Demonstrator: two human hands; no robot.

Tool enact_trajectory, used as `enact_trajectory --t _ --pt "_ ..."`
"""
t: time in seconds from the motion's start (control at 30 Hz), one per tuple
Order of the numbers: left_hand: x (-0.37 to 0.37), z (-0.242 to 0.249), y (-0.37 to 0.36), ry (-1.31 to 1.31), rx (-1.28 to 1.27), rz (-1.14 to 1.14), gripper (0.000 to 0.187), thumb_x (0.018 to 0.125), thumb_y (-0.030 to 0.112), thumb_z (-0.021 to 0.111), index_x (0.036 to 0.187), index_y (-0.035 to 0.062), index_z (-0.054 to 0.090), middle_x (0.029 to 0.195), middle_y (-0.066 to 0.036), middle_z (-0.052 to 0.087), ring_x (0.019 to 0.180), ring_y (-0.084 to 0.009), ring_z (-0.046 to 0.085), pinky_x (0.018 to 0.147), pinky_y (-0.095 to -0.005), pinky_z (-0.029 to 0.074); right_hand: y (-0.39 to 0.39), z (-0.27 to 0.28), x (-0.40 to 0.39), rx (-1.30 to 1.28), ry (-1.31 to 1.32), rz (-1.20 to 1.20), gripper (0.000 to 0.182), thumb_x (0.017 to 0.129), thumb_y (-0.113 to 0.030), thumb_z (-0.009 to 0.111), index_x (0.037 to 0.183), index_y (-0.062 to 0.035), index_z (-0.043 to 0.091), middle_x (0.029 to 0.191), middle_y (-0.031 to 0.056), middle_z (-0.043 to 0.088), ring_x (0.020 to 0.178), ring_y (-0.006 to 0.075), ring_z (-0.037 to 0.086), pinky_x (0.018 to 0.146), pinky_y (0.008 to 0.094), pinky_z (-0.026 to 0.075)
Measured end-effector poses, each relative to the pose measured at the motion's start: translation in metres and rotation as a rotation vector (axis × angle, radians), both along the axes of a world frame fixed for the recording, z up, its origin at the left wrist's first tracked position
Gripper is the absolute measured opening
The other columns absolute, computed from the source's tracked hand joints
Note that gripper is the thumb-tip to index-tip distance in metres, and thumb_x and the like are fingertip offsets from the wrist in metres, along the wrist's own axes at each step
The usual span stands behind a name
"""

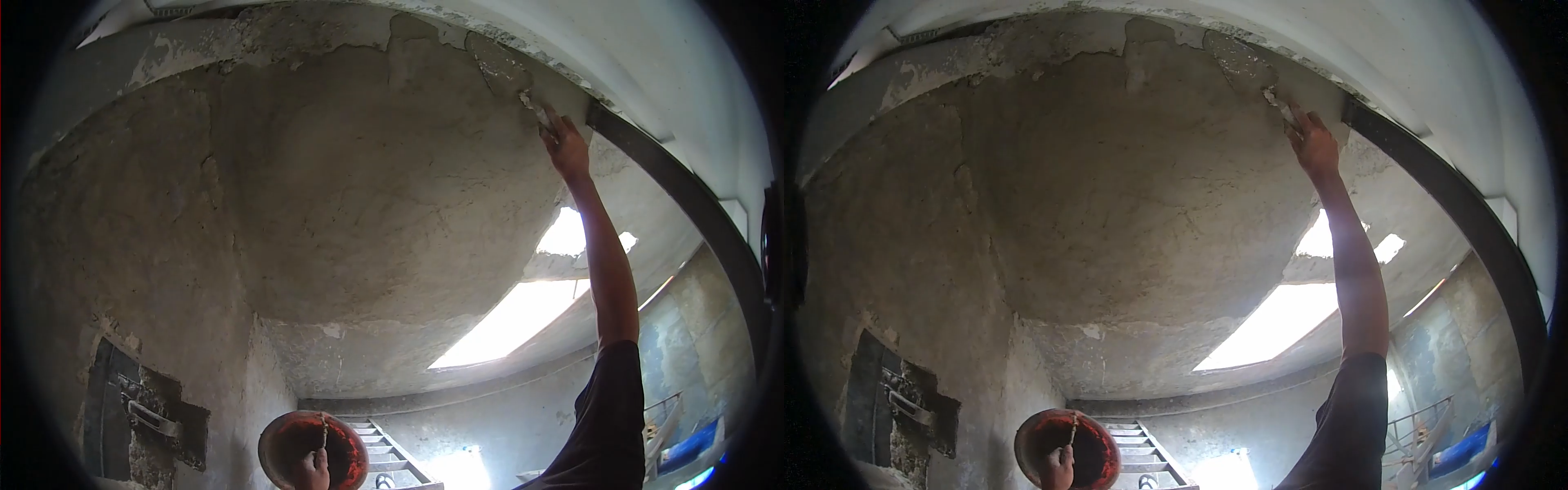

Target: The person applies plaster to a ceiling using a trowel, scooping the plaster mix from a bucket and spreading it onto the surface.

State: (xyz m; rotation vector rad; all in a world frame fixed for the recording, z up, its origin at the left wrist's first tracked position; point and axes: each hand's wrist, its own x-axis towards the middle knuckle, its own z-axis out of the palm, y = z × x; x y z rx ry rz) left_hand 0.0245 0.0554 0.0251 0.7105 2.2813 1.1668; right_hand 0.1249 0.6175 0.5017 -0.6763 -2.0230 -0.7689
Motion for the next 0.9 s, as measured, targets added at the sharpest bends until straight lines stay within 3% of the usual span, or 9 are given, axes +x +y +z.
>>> enact_trajectory --t 0.17,0.47,0.6,0.9 --pt "0.006 -0.015 0.008 0.065 0.055 0.008 0.041 0.096 0.036 0.047 0.086 0.0011 0.064 0.066 -0.018 0.06 0.059 -0.0333 0.059 0.057 -0.043 0.044 0.008 -0.012 0.016 -0.077 0.023 -0.055 0.047 0.086 -0.027 0.061 0.131 -0.0248 0.048 0.096 0.0111 0.059 0.085 0.0328 0.063 0.071 0.0433 0.052" --pt "0.013 -0.012 0.008 0.075 -0.018 -0.06 0.045 0.097 0.04 0.043 0.085 0.0014 0.063 0.068 -0.018 0.06 0.062 -0.0356 0.059 0.058 -0.0438 0.044 -0.009 -0.069 0.021 -0.092 0.2 0.05 0.047 0.086 -0.026 0.062 0.131 -0.0207 0.049 0.092 0.0156 0.06 0.078 0.0343 0.063 0.065 0.0438 0.051" --pt "0.019 -0.014 0.004 -0.035 -0.031 -0.073 0.045 0.097 0.04 0.042 0.084 0.0021 0.063 0.069 -0.018 0.061 0.065 -0.038 0.06 0.06 -0.046 0.044 -0.019 -0.063 -0.011 -0.05 0.14 0.119 0.046 0.085 -0.022 0.064 0.129 -0.0196 0.052 0.089 0.0127 0.061 0.076 0.0302 0.063 0.065 0.0388 0.051" --pt "0.022 0.015 0.011 -0.023 0.036 -0.114 0.043 0.096 0.039 0.044 0.084 0.0019 0.063 0.068 -0.017 0.061 0.063 -0.0348 0.06 0.061 -0.0445 0.044 -0.003 -0.029 -0.014 -0.04 0.063 0.007 0.046 0.086 -0.03 0.06 0.13 -0.0199 0.049 0.091 0.0123 0.06 0.078 0.0346 0.063 0.067 0.0441 0.052"
